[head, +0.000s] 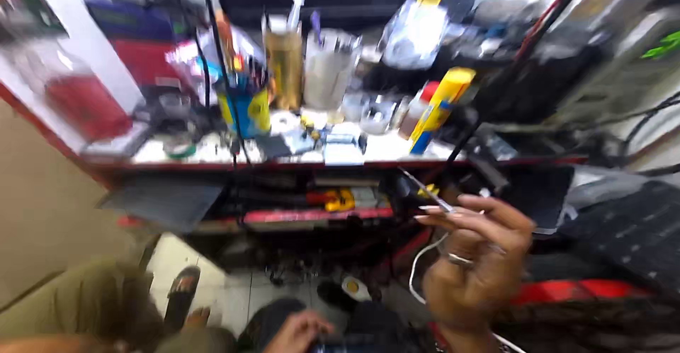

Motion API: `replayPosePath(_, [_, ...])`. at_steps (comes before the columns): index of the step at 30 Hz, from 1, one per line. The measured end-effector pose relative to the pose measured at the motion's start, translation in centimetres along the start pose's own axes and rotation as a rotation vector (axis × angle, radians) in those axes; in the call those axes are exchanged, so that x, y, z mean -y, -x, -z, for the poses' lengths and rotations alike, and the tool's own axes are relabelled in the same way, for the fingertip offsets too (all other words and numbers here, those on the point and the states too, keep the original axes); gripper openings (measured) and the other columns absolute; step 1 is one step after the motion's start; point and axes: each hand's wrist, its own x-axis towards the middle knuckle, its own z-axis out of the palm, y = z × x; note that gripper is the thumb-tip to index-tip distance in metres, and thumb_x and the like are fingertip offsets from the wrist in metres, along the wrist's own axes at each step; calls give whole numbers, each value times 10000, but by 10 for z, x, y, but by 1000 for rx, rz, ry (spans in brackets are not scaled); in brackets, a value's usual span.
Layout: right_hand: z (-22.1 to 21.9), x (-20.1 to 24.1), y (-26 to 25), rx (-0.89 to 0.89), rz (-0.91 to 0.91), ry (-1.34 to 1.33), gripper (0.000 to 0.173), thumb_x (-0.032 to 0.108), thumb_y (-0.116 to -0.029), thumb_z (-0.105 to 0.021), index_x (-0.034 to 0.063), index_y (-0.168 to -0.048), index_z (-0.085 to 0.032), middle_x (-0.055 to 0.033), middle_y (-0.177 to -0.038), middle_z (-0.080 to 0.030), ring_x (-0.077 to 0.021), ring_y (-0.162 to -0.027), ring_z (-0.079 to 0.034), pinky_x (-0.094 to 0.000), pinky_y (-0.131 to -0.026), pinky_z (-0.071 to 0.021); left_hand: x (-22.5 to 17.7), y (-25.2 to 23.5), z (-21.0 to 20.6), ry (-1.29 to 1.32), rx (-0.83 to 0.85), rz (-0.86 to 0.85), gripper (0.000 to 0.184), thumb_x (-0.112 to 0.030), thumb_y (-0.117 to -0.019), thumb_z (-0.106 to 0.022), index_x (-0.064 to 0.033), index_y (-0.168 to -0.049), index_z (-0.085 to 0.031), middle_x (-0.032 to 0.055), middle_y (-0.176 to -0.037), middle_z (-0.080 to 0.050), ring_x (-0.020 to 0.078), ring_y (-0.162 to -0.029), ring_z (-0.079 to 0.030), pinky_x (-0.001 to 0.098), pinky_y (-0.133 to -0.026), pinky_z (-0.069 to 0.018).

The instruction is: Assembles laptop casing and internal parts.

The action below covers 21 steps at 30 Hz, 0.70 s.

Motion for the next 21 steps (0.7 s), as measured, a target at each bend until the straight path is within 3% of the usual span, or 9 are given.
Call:
replayPosePath(1, [10,15,14,35,-61,-97,228,271,-1117,-402,246,-1222,-603,67,-1293,-625,-91,-1048,-698,-296,-870,-628,-3,0,3,-86,39,22,271,-49,-1010,-479,44,-1091,-720,115,-1120,-692,117,-1053,-650,302,-971,-530])
replayPosePath(4, [38,61,63,210,-317,-232,203,362,-1121,-367,306,-1211,-540,110,-1045,-739,-85,-836,-745,-248,-695,-645,-18,-5,6,-349,158,229,296,-165,-1021,-539,-28,-1210,-722,150,-1236,-661,213,-1155,-627,389,-1033,-493])
replayPosePath(8, [65,87,125,413,-607,-248,241,347,-1122,-336,224,-1166,-538,79,-969,-745,-46,-748,-734,-200,-633,-627,-14,-4,1,-458,231,272,312,-304,-973,-668,-72,-1167,-746,117,-1183,-678,230,-1116,-633,462,-982,-502])
replayPosePath(11, [71,84,151,411,-653,-174,259,347,-1121,-333,170,-1140,-521,58,-946,-737,-39,-721,-725,-193,-618,-622,-16,-7,-5,-532,273,324,357,-377,-942,-696,-113,-1175,-750,97,-1195,-680,245,-1119,-634,520,-963,-500])
replayPosePath(16, [68,80,155,385,-658,-178,260,354,-1119,-346,167,-1132,-526,47,-950,-741,-49,-719,-728,-195,-613,-623,-15,-14,-16,-597,265,404,339,-396,-923,-707,-141,-1140,-764,89,-1154,-683,257,-1083,-644,539,-920,-512])
replayPosePath(21, [65,78,157,447,-666,-148,267,322,-1117,-387,89,-1129,-517,9,-944,-744,-47,-732,-733,-203,-632,-636,-14,-16,-18,-610,280,428,349,-406,-933,-692,-139,-1147,-761,89,-1183,-686,261,-1109,-645,548,-933,-508])
